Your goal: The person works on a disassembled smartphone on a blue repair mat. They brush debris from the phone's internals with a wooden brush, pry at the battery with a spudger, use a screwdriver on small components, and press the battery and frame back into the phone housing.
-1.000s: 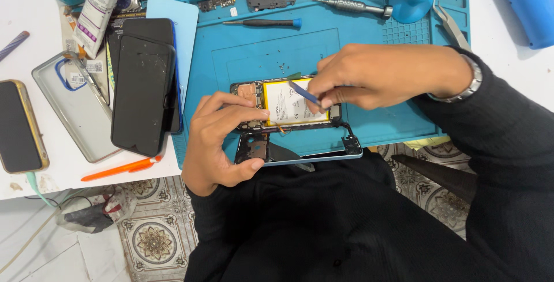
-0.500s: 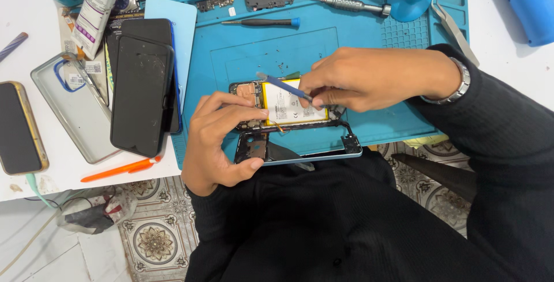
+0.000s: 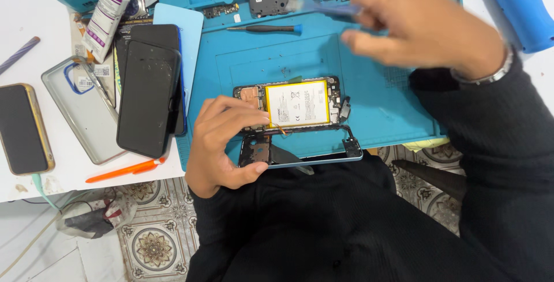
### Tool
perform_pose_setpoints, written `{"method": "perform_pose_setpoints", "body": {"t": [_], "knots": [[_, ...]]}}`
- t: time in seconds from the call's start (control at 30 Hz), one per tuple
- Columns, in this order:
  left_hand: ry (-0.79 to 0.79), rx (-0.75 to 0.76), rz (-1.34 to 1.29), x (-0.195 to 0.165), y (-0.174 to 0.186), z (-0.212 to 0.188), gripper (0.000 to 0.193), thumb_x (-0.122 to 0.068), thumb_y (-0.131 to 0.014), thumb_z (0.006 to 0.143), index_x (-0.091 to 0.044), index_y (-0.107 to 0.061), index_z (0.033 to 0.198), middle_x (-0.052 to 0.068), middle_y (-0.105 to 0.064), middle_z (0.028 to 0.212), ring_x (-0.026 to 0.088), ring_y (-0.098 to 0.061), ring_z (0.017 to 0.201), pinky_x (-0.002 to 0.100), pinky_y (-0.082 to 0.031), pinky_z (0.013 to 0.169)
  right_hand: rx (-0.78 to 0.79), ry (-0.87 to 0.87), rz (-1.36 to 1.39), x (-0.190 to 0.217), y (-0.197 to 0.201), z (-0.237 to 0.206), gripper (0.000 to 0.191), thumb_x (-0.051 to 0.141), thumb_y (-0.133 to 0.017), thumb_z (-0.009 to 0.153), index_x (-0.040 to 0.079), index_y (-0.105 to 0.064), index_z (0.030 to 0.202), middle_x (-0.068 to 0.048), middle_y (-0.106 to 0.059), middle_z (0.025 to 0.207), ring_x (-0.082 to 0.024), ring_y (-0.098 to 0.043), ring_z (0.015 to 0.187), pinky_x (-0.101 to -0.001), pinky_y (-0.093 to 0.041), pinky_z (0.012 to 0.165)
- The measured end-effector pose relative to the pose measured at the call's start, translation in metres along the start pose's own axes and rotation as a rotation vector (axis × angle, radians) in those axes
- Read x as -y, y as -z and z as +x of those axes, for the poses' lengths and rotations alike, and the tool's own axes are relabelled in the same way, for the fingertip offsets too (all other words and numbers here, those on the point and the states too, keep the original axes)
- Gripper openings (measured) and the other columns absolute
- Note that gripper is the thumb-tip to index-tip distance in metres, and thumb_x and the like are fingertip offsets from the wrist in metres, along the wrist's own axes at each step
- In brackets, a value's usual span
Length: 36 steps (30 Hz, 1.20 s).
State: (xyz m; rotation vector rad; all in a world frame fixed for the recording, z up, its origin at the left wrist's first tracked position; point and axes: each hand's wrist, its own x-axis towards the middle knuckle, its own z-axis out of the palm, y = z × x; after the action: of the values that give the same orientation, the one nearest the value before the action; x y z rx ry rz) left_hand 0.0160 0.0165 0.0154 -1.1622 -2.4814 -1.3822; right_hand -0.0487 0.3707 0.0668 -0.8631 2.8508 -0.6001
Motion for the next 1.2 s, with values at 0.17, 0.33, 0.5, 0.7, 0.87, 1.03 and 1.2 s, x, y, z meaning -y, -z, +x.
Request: {"method": "perform_pose_setpoints", "body": {"t": [0.17, 0.33, 0.5, 0.7, 0.87, 1.03, 1.2], "knots": [[0.012, -0.017, 0.000, -0.004, -0.001, -0.004, 0.059, -0.056, -0.071, 0.077, -0.007, -0.073, 0.110, 0.006, -0.075, 0.105, 0.026, -0.069, 0.104, 0.038, -0.045, 0.092, -0.262, 0.023, -0.207, -0.022, 0.005, -0.019, 0.034, 0.020, -0.084, 0.095, -0.001, -0.058, 0.100, -0.011, -0.066, 0.090, -0.024, -0.071, 0.086, -0.0324, -0.054, 0.067], [0.058, -0.093, 0.020, -0.006, -0.006, -0.008, 0.056, -0.059, -0.064, 0.087, -0.007, -0.074, 0.106, 0.006, -0.075, 0.101, 0.025, -0.070, 0.100, 0.037, -0.047, 0.090, -0.252, 0.072, -0.168, -0.027, 0.001, -0.013, 0.043, 0.024, -0.087, 0.089, -0.003, -0.058, 0.106, -0.012, -0.066, 0.093, -0.025, -0.070, 0.090, -0.0324, -0.056, 0.071], [0.045, -0.142, 0.026, -0.003, -0.008, -0.009, 0.069, -0.070, -0.045, 0.101, -0.009, -0.075, 0.102, 0.004, -0.076, 0.098, 0.024, -0.070, 0.096, 0.035, -0.046, 0.085, -0.175, -0.075, -0.198, -0.008, 0.008, -0.005, 0.047, 0.025, -0.092, 0.080, -0.002, -0.057, 0.098, -0.013, -0.062, 0.085, -0.027, -0.061, 0.069, -0.0376, -0.050, 0.059], [0.049, -0.162, 0.037, -0.001, -0.009, -0.010, 0.069, -0.070, -0.039, 0.104, -0.009, -0.074, 0.102, 0.003, -0.076, 0.099, 0.022, -0.069, 0.096, 0.034, -0.046, 0.084, 0.303, -0.034, 0.133, 0.027, -0.003, 0.004, 0.053, 0.034, -0.095, 0.064, 0.005, -0.057, 0.085, -0.007, -0.065, 0.074, -0.026, -0.065, 0.065, -0.0407, -0.052, 0.058], [0.057, -0.175, 0.026, -0.004, -0.008, -0.010, 0.060, -0.061, -0.046, 0.106, -0.009, -0.074, 0.100, 0.004, -0.076, 0.097, 0.023, -0.069, 0.093, 0.034, -0.046, 0.081, 0.491, -0.027, 0.082, 0.044, -0.011, 0.006, 0.055, 0.030, -0.095, 0.064, 0.007, -0.056, 0.095, -0.008, -0.070, 0.087, -0.030, -0.070, 0.077, -0.0438, -0.054, 0.063], [0.022, -0.236, 0.022, -0.010, -0.007, -0.008, 0.033, -0.040, -0.062, 0.106, -0.009, -0.072, 0.099, 0.004, -0.076, 0.099, 0.022, -0.071, 0.092, 0.034, -0.049, 0.081, 0.430, 0.005, 0.063, 0.056, -0.010, -0.001, 0.050, 0.023, -0.089, 0.070, 0.008, -0.056, 0.104, -0.009, -0.072, 0.091, -0.033, -0.072, 0.079, -0.0449, -0.055, 0.061], [0.080, -0.305, 0.070, -0.023, -0.013, -0.003, 0.010, -0.018, -0.073, 0.100, -0.009, -0.073, 0.095, 0.002, -0.077, 0.093, 0.020, -0.068, 0.083, 0.030, -0.048, 0.071, 0.484, -0.038, 0.055, 0.058, -0.013, -0.003, 0.048, 0.021, -0.087, 0.074, 0.009, -0.057, 0.110, -0.008, -0.073, 0.089, -0.032, -0.072, 0.077, -0.0440, -0.055, 0.061]]}}
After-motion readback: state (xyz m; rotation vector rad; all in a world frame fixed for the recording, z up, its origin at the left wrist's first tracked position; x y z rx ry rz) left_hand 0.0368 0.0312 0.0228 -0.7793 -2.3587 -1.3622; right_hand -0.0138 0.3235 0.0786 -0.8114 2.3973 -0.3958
